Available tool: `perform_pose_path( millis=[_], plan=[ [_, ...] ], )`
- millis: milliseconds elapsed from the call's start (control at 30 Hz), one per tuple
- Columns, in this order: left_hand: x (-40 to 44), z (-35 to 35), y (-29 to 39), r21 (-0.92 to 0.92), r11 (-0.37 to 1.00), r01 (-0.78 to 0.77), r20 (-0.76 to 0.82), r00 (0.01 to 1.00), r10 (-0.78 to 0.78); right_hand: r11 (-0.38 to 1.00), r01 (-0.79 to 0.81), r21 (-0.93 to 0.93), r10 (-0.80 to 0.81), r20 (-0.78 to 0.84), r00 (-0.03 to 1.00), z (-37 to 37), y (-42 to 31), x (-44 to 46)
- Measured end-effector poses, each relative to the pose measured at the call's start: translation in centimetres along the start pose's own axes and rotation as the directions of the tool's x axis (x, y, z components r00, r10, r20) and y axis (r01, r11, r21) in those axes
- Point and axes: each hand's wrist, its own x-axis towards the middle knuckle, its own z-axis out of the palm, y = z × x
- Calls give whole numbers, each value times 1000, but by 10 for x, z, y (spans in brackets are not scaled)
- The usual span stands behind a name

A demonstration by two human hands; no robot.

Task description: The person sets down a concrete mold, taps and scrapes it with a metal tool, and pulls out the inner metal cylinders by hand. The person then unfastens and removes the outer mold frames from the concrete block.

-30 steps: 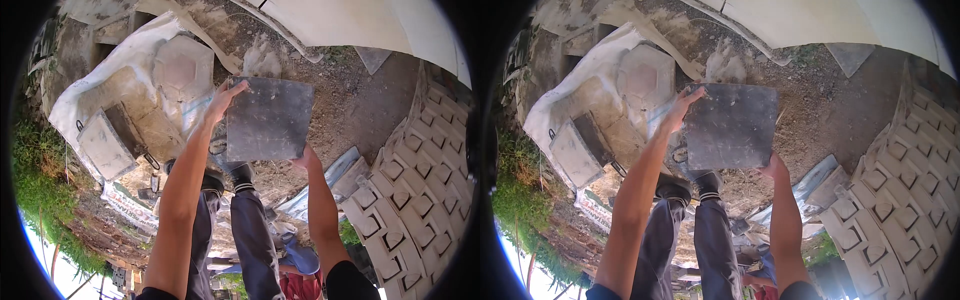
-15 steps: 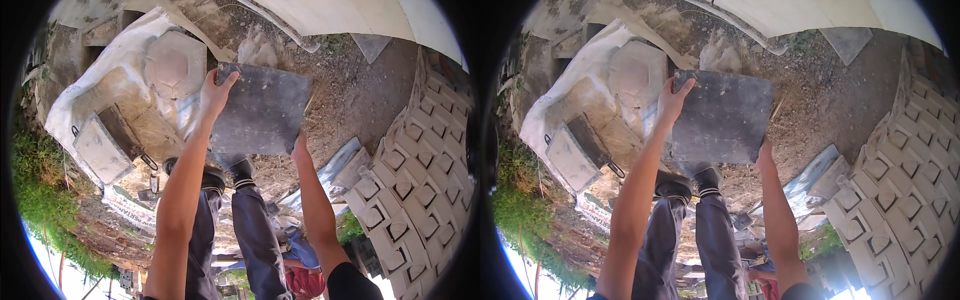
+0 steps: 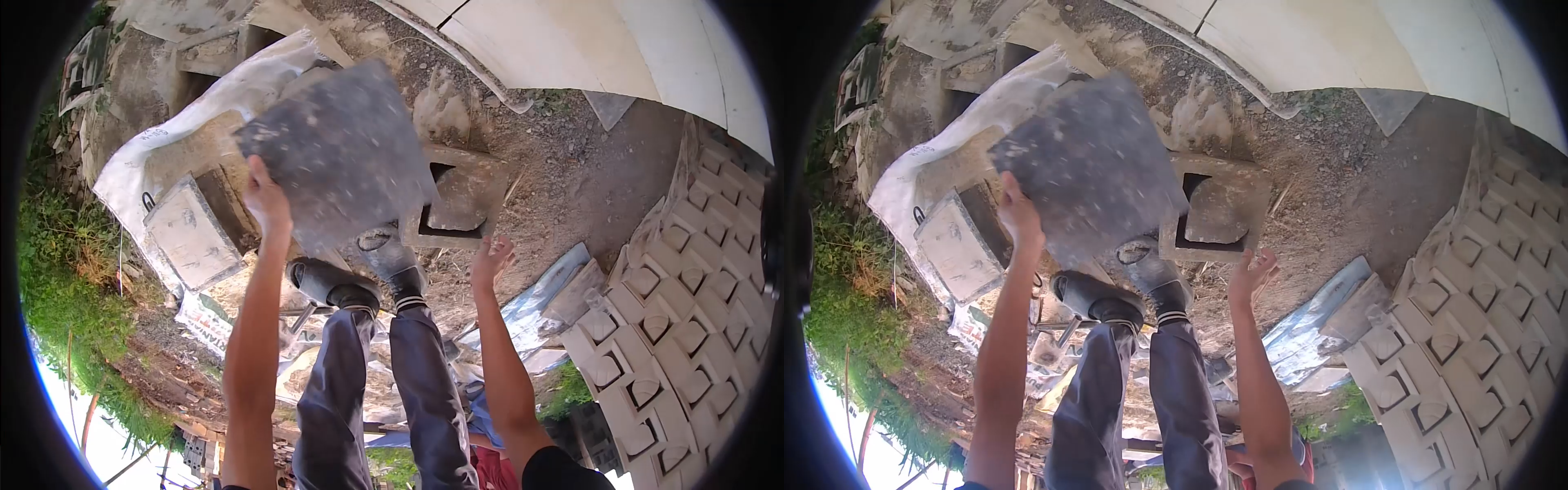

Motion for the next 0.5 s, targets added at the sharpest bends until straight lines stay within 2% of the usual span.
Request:
perform_pose_path(
  millis=[33,67,133,167,200,233,267,300,333,367,400,433,467,500],
  plan=[
    [12,-1,8,-202,978,-61,-101,994,41,1000,3,-4,-3,-3,1000,0,-4,3],
    [27,0,9,-207,977,-55,-99,994,35,999,31,18,-31,20,999,2,-10,11],
    [60,0,2,-441,894,73,-171,972,-164,998,60,33,-61,38,997,8,-14,31],
    [69,0,-5,-446,891,78,-168,971,-169,995,70,-72,-60,129,990,10,-13,45],
    [77,1,-18,-240,969,60,-141,985,-96,980,90,-176,-49,221,974,10,-10,54],
    [78,2,-26,-21,999,27,-97,995,-29,979,93,-180,-52,220,974,6,-10,56],
    [70,10,-37,-28,999,31,-100,994,-33,987,112,-118,-68,324,944,1,-11,59],
    [48,23,-43,110,992,67,-231,972,-40,991,123,-53,-89,425,901,-2,-12,62],
    [20,34,-42,244,962,123,-360,933,-27,990,130,-54,-94,430,898,-4,-12,64],
    [-25,36,-21,401,916,4,-281,952,119,975,157,-155,-75,437,896,-4,-12,66],
    [-66,41,-19,451,837,-310,-61,925,376,949,185,-255,-57,438,897,-3,-13,68],
    [-101,46,-1,296,934,-199,277,954,116,947,192,-257,-63,438,897,-2,-13,69],
    [-123,63,-14,280,906,-316,445,880,170,964,181,-195,-93,389,917,-1,-11,69],
    [-144,85,-30,465,740,-487,533,821,205,976,174,-128,-121,341,932,2,-9,69]
  ],
)
